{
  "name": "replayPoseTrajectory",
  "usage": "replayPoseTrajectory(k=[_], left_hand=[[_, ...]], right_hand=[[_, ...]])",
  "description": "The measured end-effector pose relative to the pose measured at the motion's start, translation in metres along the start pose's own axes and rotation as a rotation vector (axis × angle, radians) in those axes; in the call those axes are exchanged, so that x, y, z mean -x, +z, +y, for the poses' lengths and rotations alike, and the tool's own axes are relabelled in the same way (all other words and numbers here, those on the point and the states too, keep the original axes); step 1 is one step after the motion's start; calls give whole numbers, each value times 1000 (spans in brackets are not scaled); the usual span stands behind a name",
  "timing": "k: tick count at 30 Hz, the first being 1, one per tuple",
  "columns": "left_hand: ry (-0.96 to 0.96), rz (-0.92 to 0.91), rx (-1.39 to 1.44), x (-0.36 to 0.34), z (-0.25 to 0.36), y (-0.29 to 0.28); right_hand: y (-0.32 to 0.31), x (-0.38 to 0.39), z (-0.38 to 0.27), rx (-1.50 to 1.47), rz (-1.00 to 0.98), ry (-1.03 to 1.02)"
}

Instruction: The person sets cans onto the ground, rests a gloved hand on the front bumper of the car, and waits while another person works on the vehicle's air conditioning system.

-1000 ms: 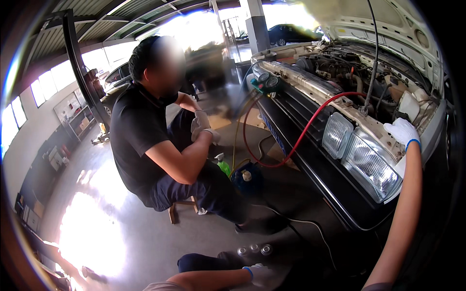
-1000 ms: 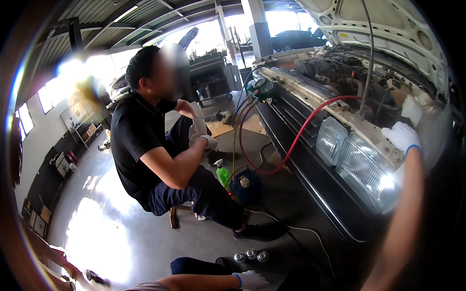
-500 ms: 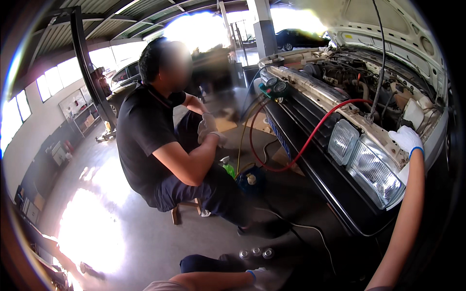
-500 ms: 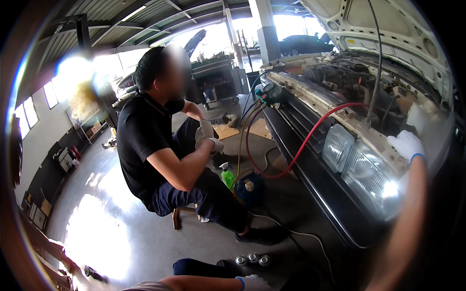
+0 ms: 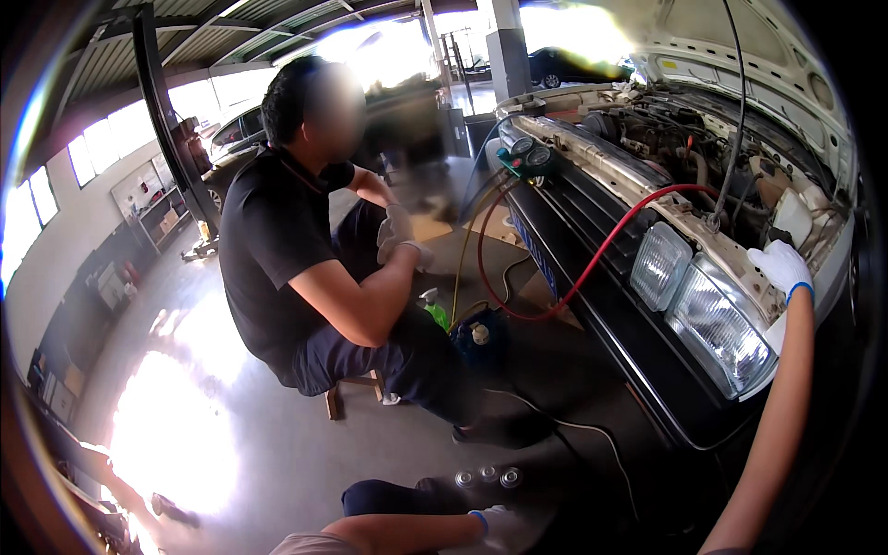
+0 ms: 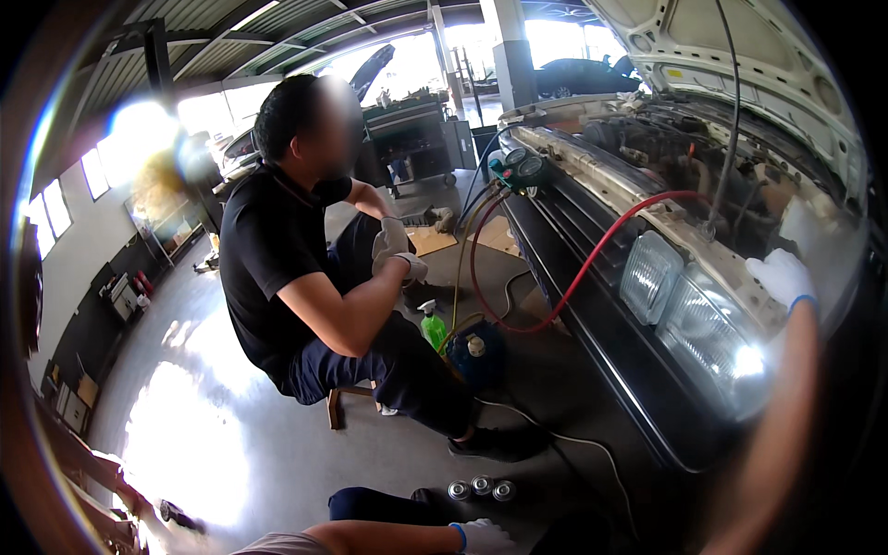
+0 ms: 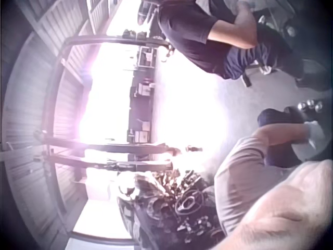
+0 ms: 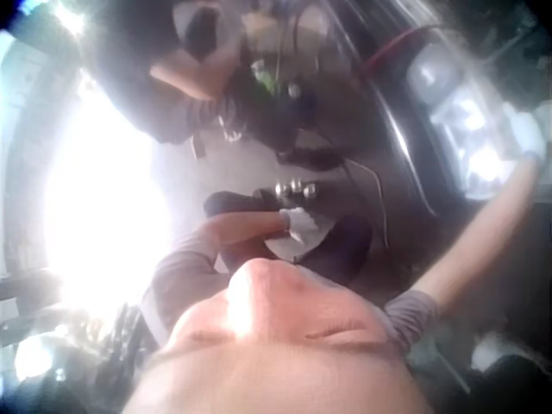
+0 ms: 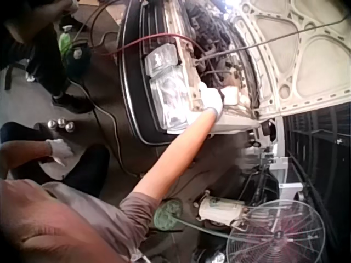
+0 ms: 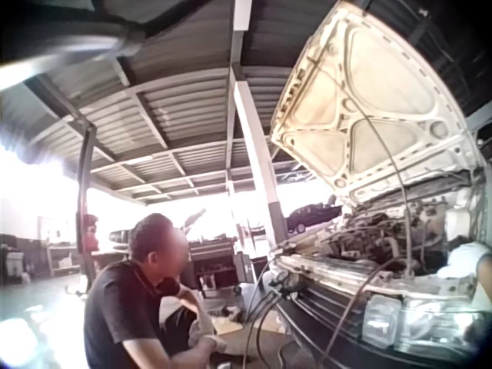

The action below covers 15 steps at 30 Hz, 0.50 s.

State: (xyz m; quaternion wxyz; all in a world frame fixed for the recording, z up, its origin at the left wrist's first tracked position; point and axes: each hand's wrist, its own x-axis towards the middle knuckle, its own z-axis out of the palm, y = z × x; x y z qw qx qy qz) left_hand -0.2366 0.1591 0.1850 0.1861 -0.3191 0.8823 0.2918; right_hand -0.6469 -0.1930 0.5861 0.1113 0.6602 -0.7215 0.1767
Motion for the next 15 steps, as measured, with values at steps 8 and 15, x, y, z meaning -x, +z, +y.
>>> replayPoseTrajectory(k=[8,15], left_hand=[[-67,-1,126,-15,-9,14],[-73,-21,129,-13,-8,10]], right_hand=[[5,-7,3,13,-37,-41],[-6,3,-3,11,-67,-5]])
